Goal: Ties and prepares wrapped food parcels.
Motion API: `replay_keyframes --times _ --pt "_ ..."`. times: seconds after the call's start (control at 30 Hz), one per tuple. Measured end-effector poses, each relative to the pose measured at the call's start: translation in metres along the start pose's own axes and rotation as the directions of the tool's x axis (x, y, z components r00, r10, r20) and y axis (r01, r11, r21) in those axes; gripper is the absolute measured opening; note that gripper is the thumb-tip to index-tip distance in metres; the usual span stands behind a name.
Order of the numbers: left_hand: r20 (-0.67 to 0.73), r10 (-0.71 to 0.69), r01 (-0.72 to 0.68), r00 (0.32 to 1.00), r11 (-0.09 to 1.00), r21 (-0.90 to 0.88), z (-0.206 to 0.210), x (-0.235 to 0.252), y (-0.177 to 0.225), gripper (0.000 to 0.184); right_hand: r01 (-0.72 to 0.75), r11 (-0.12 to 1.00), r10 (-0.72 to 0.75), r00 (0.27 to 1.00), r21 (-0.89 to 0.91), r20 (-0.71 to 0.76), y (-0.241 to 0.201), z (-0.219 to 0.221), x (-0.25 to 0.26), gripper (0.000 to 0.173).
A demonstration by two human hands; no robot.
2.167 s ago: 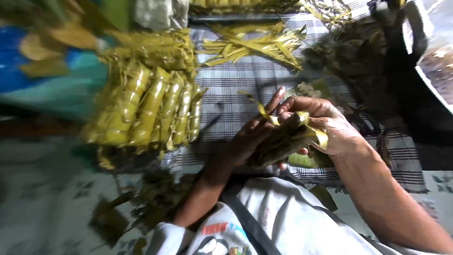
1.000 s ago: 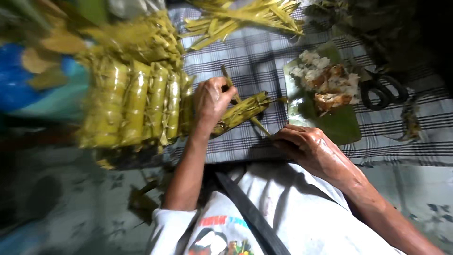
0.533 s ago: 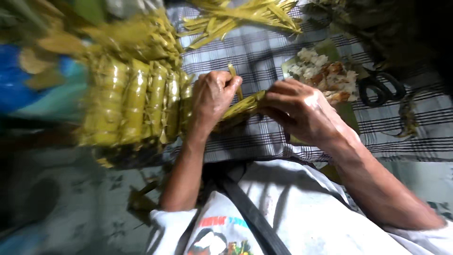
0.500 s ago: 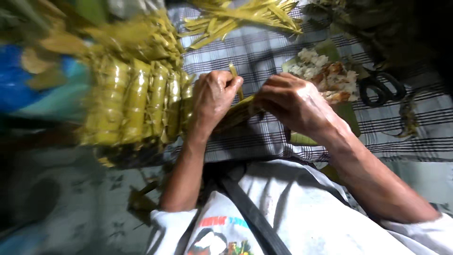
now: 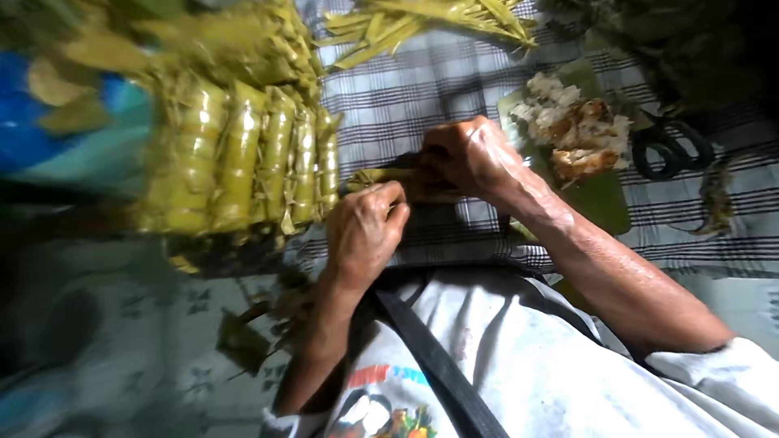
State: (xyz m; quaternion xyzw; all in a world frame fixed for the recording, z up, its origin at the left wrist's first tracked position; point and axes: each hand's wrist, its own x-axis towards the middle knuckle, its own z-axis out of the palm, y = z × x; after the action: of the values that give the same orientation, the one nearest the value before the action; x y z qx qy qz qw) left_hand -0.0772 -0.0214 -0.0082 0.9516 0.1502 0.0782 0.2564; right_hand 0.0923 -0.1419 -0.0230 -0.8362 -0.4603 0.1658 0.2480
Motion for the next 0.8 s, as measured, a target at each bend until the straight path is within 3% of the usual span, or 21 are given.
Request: replay_keyframes --times 0.1,0.17,0.23,0.3,0.47,0.53,0.63,0.67,0.73,0.8 --pt "-0.022 -0.058 0.053 0.998 0.984 -0.171 0.008 -0.009 -0.012 0.009 0.072 0.991 -0.078 0.996 0.115 0.045 -0.005 -0.023 -0.007 0.014" --pt "-0.028 -0.122 0.102 0.992 0.921 -0.375 0.008 -0.009 -0.016 0.014 0.157 0.921 -0.191 0.980 0.356 0.062 -0.007 -0.033 -0.012 0.010" --pt "-0.037 -0.180 0.122 0.983 0.789 -0.602 0.011 -0.005 -0.016 0.015 0.131 0.781 -0.237 0.967 0.611 0.096 -0.016 -0.036 -0.016 0.008" --pt "-0.027 -0.197 0.112 0.980 0.658 -0.744 0.015 -0.002 -0.012 0.014 0.064 0.661 -0.240 0.962 0.747 0.129 -0.021 -0.032 -0.016 0.009" --pt "0.020 -0.163 0.108 0.986 0.549 -0.829 0.022 0.002 -0.006 0.011 -0.080 0.300 -0.096 0.989 0.951 0.113 -0.015 -0.015 -0.013 0.014" --pt "0.035 -0.151 0.110 0.988 0.525 -0.844 0.023 0.004 -0.007 0.012 -0.093 0.374 -0.037 0.993 0.923 0.116 -0.009 -0.013 -0.015 0.022" --pt "0.051 -0.161 0.125 0.986 0.491 -0.862 0.024 0.008 -0.007 0.013 0.111 0.740 -0.157 0.988 0.664 0.010 0.004 -0.005 -0.019 0.027" --pt "0.057 -0.161 0.128 0.985 0.477 -0.870 0.024 0.008 -0.007 0.014 0.202 0.809 -0.227 0.974 0.551 -0.024 0.007 -0.002 -0.020 0.025" --pt "0.068 -0.151 0.129 0.986 0.447 -0.885 0.024 0.010 -0.009 0.015 0.319 0.847 -0.328 0.943 0.424 -0.054 0.010 0.003 -0.019 0.019" --pt "0.064 -0.133 0.116 0.989 0.426 -0.897 0.025 0.010 -0.013 0.016 0.342 0.865 -0.365 0.931 0.368 -0.008 0.010 0.004 -0.015 0.016"
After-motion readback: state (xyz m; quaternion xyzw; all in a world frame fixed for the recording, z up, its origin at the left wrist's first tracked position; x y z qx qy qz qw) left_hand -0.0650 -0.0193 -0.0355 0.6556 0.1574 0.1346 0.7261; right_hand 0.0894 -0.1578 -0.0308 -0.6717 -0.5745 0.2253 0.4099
